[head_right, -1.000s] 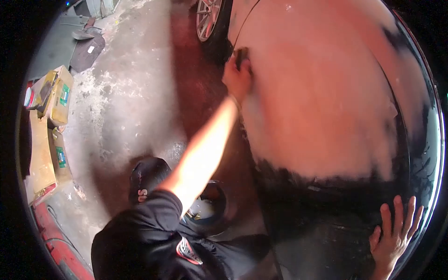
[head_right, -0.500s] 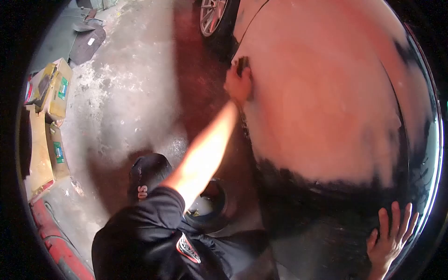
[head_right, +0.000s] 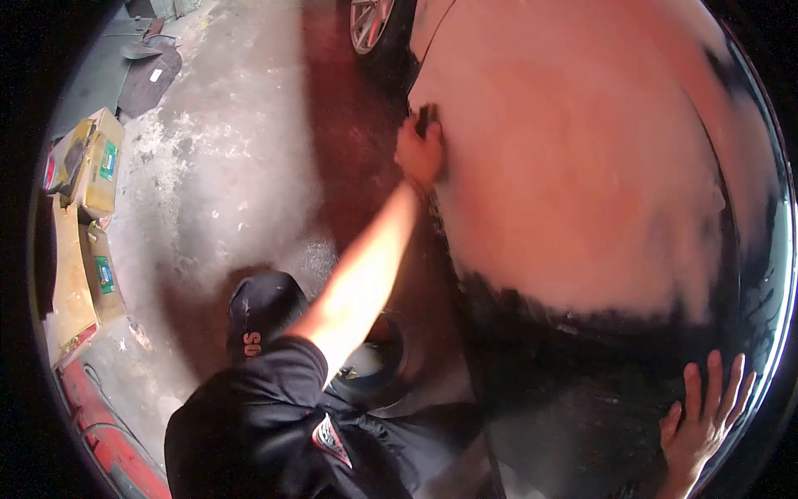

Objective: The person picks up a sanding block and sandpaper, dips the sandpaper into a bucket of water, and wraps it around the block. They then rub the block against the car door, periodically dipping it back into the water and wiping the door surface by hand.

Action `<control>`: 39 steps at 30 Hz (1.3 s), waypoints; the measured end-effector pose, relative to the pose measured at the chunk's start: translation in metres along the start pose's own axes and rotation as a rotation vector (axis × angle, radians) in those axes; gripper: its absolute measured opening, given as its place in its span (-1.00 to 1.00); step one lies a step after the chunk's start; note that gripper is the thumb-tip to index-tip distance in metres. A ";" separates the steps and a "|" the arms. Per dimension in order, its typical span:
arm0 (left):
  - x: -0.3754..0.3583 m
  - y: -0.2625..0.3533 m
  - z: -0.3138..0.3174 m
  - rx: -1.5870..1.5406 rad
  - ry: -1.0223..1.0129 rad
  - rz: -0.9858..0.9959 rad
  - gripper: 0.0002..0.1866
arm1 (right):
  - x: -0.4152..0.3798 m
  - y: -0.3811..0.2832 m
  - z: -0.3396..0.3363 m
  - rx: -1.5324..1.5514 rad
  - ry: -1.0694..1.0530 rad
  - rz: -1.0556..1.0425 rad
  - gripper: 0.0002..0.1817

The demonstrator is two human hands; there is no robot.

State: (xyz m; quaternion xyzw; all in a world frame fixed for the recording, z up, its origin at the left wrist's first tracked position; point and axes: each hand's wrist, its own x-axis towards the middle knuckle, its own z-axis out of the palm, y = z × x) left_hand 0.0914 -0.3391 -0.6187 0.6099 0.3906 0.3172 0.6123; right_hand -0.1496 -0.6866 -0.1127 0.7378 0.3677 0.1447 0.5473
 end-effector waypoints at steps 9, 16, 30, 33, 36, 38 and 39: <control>-0.187 0.013 -0.037 -0.180 -0.116 0.096 -0.37 | -0.002 -0.003 -0.002 0.011 0.010 -0.003 -0.48; 0.010 -0.045 0.005 0.078 -0.055 -0.218 -0.44 | -0.004 0.000 -0.001 -0.013 -0.018 -0.007 -0.46; 0.010 -0.085 0.016 -0.046 -0.041 -0.179 -0.44 | 0.002 -0.004 -0.005 0.001 -0.009 -0.007 -0.45; -0.111 -0.085 -0.016 -0.174 -0.052 0.056 -0.40 | -0.004 -0.001 -0.002 -0.008 -0.020 -0.013 -0.45; -0.134 -0.094 -0.030 -0.206 -0.094 0.107 -0.41 | -0.001 -0.001 0.000 -0.012 -0.008 -0.027 -0.45; -0.063 -0.096 -0.002 -0.190 0.013 0.073 -0.44 | 0.000 0.000 -0.002 -0.033 -0.011 -0.041 -0.45; -0.013 -0.094 0.011 -0.252 -0.046 -0.007 -0.46 | 0.000 0.000 -0.001 -0.039 0.000 -0.041 -0.45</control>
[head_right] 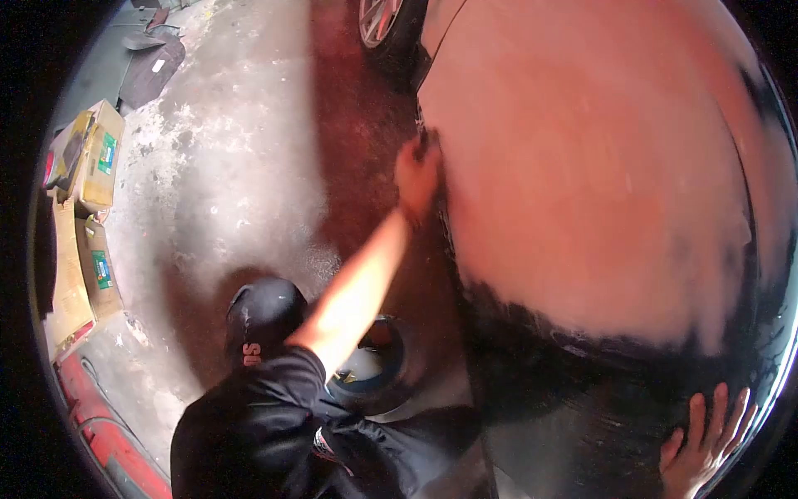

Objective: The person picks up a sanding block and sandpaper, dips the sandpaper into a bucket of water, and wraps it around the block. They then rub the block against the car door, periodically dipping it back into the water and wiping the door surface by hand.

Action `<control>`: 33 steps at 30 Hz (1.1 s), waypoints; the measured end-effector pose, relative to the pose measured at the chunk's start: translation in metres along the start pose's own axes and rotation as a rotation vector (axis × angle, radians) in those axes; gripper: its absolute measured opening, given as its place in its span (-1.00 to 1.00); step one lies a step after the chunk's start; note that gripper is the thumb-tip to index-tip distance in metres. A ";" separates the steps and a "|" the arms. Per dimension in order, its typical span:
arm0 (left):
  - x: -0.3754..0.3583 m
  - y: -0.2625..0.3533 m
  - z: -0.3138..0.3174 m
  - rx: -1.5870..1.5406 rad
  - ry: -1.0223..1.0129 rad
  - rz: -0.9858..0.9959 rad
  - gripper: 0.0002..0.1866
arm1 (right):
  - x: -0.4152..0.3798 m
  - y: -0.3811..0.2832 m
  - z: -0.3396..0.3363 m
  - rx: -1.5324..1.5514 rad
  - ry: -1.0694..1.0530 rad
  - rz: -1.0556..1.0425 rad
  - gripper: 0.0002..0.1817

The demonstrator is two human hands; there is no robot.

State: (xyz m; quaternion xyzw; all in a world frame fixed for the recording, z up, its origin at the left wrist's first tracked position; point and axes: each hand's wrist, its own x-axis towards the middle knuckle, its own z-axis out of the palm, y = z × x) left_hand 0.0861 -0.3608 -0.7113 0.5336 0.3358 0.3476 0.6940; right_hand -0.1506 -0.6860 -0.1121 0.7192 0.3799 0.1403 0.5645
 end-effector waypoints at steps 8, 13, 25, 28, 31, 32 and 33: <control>-0.102 -0.010 -0.034 -0.453 -0.127 -0.063 -0.62 | -0.003 0.001 -0.002 -0.007 -0.030 0.005 -0.46; -0.006 0.011 -0.022 -0.241 -0.122 -0.136 -0.58 | -0.001 0.003 -0.002 -0.032 -0.025 -0.013 -0.45; -0.282 0.049 -0.059 0.247 -0.162 0.063 -0.33 | -0.003 0.001 0.007 -0.037 0.014 0.007 -0.46; -0.173 0.026 -0.026 0.390 0.013 0.073 -0.45 | 0.003 0.001 0.002 -0.038 0.018 0.017 -0.46; -0.048 0.010 -0.010 0.266 -0.056 -0.174 -0.52 | 0.004 0.002 -0.001 -0.038 0.051 -0.007 -0.43; -0.038 0.004 -0.011 0.248 -0.065 -0.189 -0.52 | 0.006 0.000 0.000 -0.050 0.075 -0.012 -0.42; -0.066 0.019 -0.018 0.253 -0.058 -0.154 -0.52 | 0.006 -0.001 -0.002 -0.039 0.077 0.002 -0.41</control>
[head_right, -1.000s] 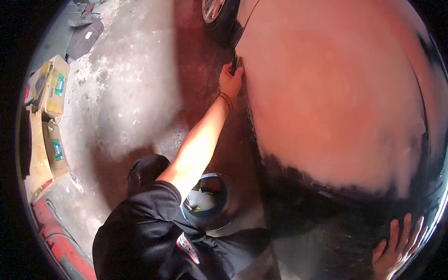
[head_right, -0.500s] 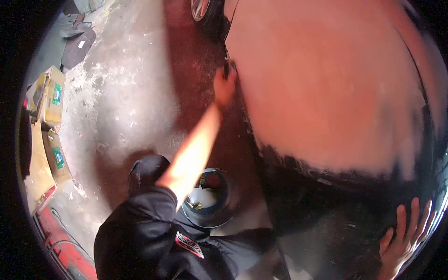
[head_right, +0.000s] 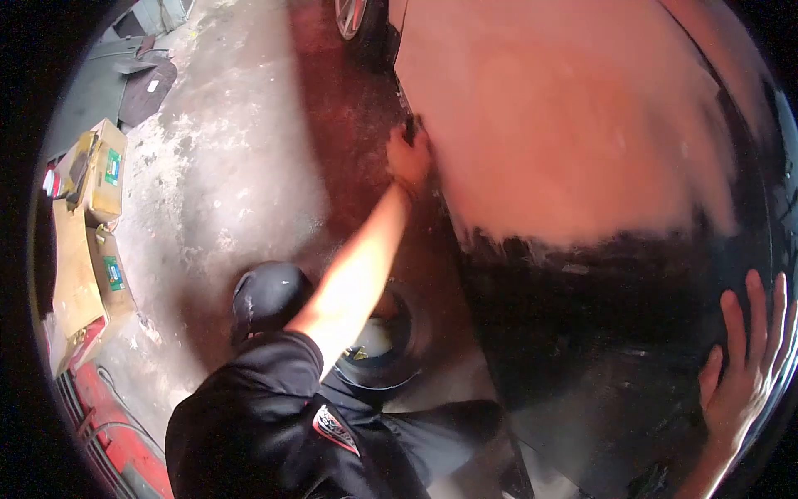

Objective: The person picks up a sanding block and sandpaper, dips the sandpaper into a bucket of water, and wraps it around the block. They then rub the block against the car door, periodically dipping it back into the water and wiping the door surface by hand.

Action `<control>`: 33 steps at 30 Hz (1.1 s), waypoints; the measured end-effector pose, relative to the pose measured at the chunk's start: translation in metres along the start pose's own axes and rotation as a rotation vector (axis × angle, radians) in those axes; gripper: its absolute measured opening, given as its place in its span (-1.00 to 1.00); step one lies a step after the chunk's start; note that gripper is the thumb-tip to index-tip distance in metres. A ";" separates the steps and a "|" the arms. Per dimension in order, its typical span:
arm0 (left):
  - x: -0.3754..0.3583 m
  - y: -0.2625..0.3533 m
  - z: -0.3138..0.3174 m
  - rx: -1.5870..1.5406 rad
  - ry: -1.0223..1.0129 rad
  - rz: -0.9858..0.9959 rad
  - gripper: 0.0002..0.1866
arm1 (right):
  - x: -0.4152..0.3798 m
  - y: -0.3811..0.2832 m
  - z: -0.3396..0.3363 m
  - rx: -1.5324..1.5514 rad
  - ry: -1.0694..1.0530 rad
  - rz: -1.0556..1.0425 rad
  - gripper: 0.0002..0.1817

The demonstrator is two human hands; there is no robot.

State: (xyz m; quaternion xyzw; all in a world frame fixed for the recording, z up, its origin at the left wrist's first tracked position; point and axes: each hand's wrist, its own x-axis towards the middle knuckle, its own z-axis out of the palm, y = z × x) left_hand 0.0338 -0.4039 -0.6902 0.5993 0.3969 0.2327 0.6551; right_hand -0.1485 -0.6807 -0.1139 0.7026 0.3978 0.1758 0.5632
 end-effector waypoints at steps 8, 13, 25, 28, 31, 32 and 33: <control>-0.262 -0.020 -0.022 0.036 -0.010 0.241 -0.43 | 0.003 -0.006 0.002 0.048 0.021 0.025 -0.40; -0.073 0.021 -0.003 0.093 0.045 -0.021 -0.49 | 0.002 -0.006 0.000 0.076 0.049 0.052 -0.40; -0.190 0.066 -0.004 -0.153 0.042 0.357 -0.45 | 0.002 -0.010 0.000 0.141 0.092 0.077 -0.38; -0.066 0.053 0.005 0.148 0.139 0.181 -0.49 | 0.006 -0.007 0.003 0.092 0.102 0.063 -0.38; -0.056 0.059 0.002 0.016 -0.034 0.011 -0.51 | -0.006 -0.009 0.001 0.087 0.048 0.097 -0.39; -0.075 0.060 0.005 -0.086 -0.061 0.065 -0.50 | -0.004 -0.008 0.001 0.086 0.049 0.101 -0.39; -0.097 0.068 0.003 -0.190 -0.093 0.117 -0.49 | -0.005 -0.008 -0.001 0.091 0.045 0.097 -0.38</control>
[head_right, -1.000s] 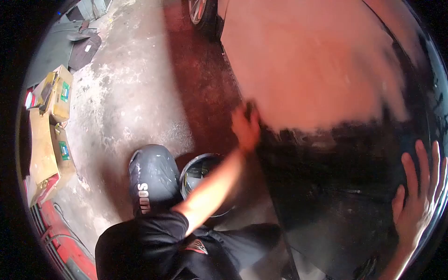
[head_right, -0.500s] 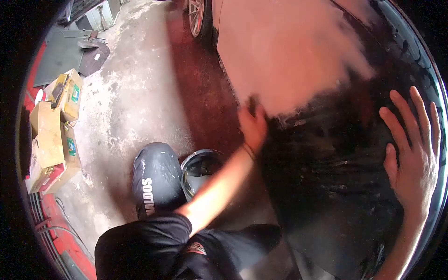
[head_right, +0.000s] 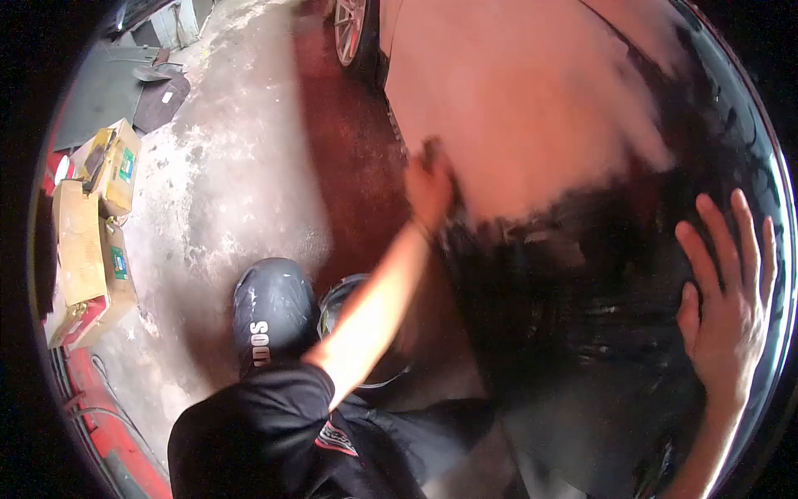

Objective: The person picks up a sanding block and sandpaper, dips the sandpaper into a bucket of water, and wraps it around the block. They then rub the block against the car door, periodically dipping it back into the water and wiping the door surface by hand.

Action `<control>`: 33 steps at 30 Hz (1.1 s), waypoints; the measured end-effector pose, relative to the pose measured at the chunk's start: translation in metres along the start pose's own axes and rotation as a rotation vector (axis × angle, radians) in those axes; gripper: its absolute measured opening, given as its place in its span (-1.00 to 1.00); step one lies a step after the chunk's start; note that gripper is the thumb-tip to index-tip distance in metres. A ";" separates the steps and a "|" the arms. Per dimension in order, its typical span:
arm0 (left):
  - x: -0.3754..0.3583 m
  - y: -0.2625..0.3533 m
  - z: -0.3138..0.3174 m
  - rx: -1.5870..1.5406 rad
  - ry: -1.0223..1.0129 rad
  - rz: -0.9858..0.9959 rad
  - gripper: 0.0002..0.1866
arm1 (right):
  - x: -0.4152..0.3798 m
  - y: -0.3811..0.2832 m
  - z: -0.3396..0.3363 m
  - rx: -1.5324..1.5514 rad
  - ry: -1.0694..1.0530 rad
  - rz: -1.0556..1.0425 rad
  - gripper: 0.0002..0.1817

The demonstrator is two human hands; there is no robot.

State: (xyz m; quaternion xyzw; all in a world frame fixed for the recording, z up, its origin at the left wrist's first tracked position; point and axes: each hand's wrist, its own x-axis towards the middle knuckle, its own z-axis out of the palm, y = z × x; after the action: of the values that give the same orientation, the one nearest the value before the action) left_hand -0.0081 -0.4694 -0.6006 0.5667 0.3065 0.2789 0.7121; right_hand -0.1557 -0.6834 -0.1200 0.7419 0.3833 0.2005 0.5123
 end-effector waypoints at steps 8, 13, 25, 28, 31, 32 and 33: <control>0.001 0.029 -0.002 0.071 0.158 0.402 -0.52 | 0.004 0.004 -0.003 -0.020 -0.038 -0.027 -0.39; 0.131 0.019 -0.005 -0.050 0.136 0.075 -0.58 | 0.003 0.003 -0.001 -0.057 -0.038 -0.036 -0.40; 0.205 0.064 -0.008 -0.163 0.072 0.230 -0.57 | 0.007 0.004 -0.004 0.007 -0.056 -0.023 -0.50; 0.210 0.045 -0.002 -0.221 0.018 0.228 -0.56 | 0.005 0.004 -0.006 0.035 -0.085 0.012 -0.51; -0.002 0.088 -0.008 -0.146 -0.051 0.396 -0.50 | 0.007 0.003 -0.005 0.059 -0.032 0.008 -0.50; -0.078 0.098 -0.010 -0.105 -0.062 0.482 -0.45 | 0.008 0.002 -0.007 0.087 -0.018 0.026 -0.45; -0.126 0.110 -0.030 -0.106 -0.217 0.569 -0.35 | 0.007 0.000 -0.006 0.105 -0.024 0.037 -0.44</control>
State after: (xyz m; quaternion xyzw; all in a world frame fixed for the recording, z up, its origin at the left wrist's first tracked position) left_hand -0.1189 -0.5223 -0.4828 0.6183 0.0427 0.4204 0.6627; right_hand -0.1554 -0.6746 -0.1187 0.7773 0.3731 0.1805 0.4733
